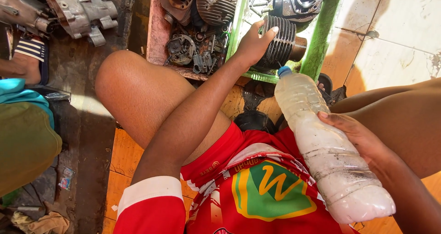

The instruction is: Cleaning a motorcycle engine cylinder by scrubbing it with a brush and rinsing it with liquid from a bottle.

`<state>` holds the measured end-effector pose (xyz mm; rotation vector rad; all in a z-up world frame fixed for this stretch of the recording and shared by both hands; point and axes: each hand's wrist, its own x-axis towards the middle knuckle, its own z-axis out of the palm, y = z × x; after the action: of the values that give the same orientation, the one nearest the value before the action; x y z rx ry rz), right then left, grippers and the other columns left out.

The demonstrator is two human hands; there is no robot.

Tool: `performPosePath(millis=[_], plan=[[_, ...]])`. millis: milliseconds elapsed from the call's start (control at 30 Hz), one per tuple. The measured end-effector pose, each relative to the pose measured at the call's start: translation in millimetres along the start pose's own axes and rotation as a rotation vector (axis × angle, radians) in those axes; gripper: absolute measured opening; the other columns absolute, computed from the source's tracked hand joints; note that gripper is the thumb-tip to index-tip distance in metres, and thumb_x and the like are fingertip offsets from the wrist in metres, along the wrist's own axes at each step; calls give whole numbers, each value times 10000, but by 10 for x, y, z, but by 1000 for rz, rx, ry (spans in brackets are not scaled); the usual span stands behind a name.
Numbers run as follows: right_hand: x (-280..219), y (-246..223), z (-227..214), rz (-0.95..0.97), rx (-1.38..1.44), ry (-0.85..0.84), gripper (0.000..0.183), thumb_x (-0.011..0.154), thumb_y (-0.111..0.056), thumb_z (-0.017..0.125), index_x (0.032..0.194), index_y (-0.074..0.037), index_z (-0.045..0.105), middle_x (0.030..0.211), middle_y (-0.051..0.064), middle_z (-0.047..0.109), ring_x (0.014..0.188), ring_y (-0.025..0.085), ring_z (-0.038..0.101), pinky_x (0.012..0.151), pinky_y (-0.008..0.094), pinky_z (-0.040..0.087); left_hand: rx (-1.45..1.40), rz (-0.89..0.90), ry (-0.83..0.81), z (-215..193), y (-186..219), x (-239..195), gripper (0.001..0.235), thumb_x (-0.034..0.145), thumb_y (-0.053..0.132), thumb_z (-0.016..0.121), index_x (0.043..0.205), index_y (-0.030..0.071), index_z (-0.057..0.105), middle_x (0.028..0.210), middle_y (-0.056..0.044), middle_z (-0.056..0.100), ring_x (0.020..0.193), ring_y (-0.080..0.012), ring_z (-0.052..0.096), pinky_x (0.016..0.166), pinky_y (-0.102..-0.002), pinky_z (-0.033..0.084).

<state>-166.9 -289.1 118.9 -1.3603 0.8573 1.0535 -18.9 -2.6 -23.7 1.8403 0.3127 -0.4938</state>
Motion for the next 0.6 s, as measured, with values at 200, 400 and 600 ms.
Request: performPosePath(millis=[200, 400, 600], plan=[[-23, 40, 17, -4, 26, 25, 378, 996, -316, 651, 1128, 37, 639, 855, 145, 598, 638, 166, 494, 503, 335, 373, 66, 40, -34, 16, -93, 21, 818, 927, 538, 514, 1553, 53, 315, 1549, -218, 454, 1406, -360, 522, 1113, -476, 473], [16, 33, 76, 19, 44, 21, 410, 1004, -333, 637, 1188, 34, 636, 908, 156, 621, 668, 169, 522, 522, 329, 396, 80, 5, -33, 5, -14, -23, 809, 923, 528, 514, 1554, 59, 324, 1544, -196, 475, 1374, -339, 551, 1097, -472, 470], [83, 63, 131, 58, 57, 45, 436, 967, -371, 656, 1193, -3, 597, 937, 169, 604, 700, 198, 533, 533, 352, 394, 93, -1, -38, 54, -21, 21, 762, 965, 468, 487, 1565, 44, 289, 1553, -213, 467, 1390, -357, 539, 1115, -485, 465]])
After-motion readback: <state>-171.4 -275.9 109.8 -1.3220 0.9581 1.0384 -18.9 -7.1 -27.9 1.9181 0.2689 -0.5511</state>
